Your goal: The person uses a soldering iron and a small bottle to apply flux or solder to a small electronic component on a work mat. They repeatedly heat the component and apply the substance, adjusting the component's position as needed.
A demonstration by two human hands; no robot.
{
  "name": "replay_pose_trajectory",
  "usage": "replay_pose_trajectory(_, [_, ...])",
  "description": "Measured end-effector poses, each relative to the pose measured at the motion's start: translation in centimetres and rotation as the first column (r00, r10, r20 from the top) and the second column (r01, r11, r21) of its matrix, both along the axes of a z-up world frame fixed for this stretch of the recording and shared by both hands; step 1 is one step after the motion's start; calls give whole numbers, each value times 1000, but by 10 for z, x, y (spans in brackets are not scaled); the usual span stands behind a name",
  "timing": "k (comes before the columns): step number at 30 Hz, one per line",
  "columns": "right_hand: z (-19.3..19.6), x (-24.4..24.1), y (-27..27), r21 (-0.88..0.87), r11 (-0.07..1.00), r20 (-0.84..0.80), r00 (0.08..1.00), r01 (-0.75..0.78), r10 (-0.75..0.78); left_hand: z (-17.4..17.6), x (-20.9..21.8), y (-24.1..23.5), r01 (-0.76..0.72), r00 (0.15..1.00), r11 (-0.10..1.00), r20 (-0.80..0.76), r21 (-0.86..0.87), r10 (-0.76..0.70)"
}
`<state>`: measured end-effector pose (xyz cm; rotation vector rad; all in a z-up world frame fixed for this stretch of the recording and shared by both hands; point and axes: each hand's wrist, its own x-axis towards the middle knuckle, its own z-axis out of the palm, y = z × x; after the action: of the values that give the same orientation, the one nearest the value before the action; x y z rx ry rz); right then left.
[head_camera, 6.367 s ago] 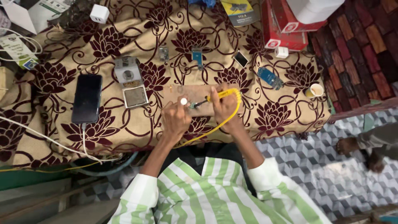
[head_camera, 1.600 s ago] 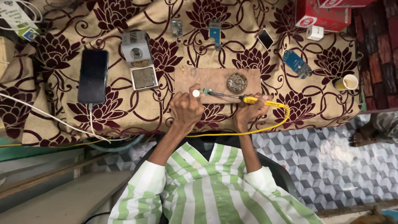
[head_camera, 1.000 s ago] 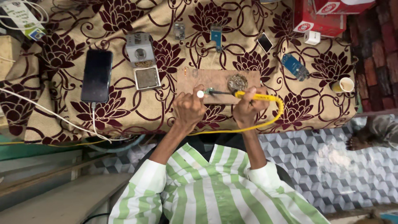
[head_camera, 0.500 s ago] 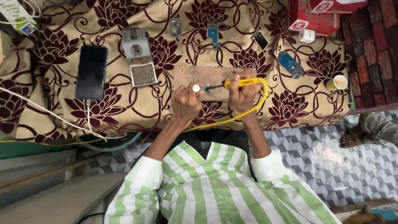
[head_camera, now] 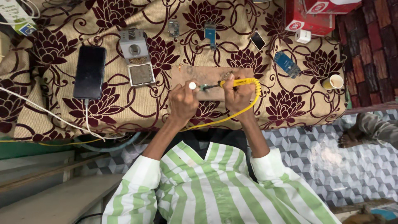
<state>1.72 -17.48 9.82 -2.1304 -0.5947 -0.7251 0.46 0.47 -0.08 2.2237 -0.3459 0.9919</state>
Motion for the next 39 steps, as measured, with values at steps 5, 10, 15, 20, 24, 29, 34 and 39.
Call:
replay_pose_trajectory(5, [0,0,-3,-22,1000,-8,1000,-19,19,1,1,-1,25,999,999,-32,27,-24])
replay_pose_trajectory(10, [6,-1,1,-34,999,-44,998,-34,33,7,-2,2,39,999,998,-11,-47,-40])
replay_pose_trajectory(15, [27,-3,-5,-109,977,-196,967,-184,161,28,-10,5,62,998,997,4,-44,-62])
replay_pose_trajectory(20, [40,0,-12,-173,947,-309,928,-271,209,28,-12,4,50,999,998,-9,-40,-50])
replay_pose_trajectory(24, [52,-3,3,-132,973,-287,946,-192,147,28,-6,2,85,996,992,-18,-88,-87])
replay_pose_trajectory(29, [66,-12,7,-249,946,-292,947,-209,132,12,-6,4,55,998,998,16,-41,-55])
replay_pose_trajectory(34, [73,-16,9,-323,937,-208,976,-130,64,2,1,1,41,997,999,-63,-11,-41])
replay_pose_trajectory(39, [51,-17,9,-207,978,-305,951,-25,-40,9,-3,2,63,998,998,20,-30,-63])
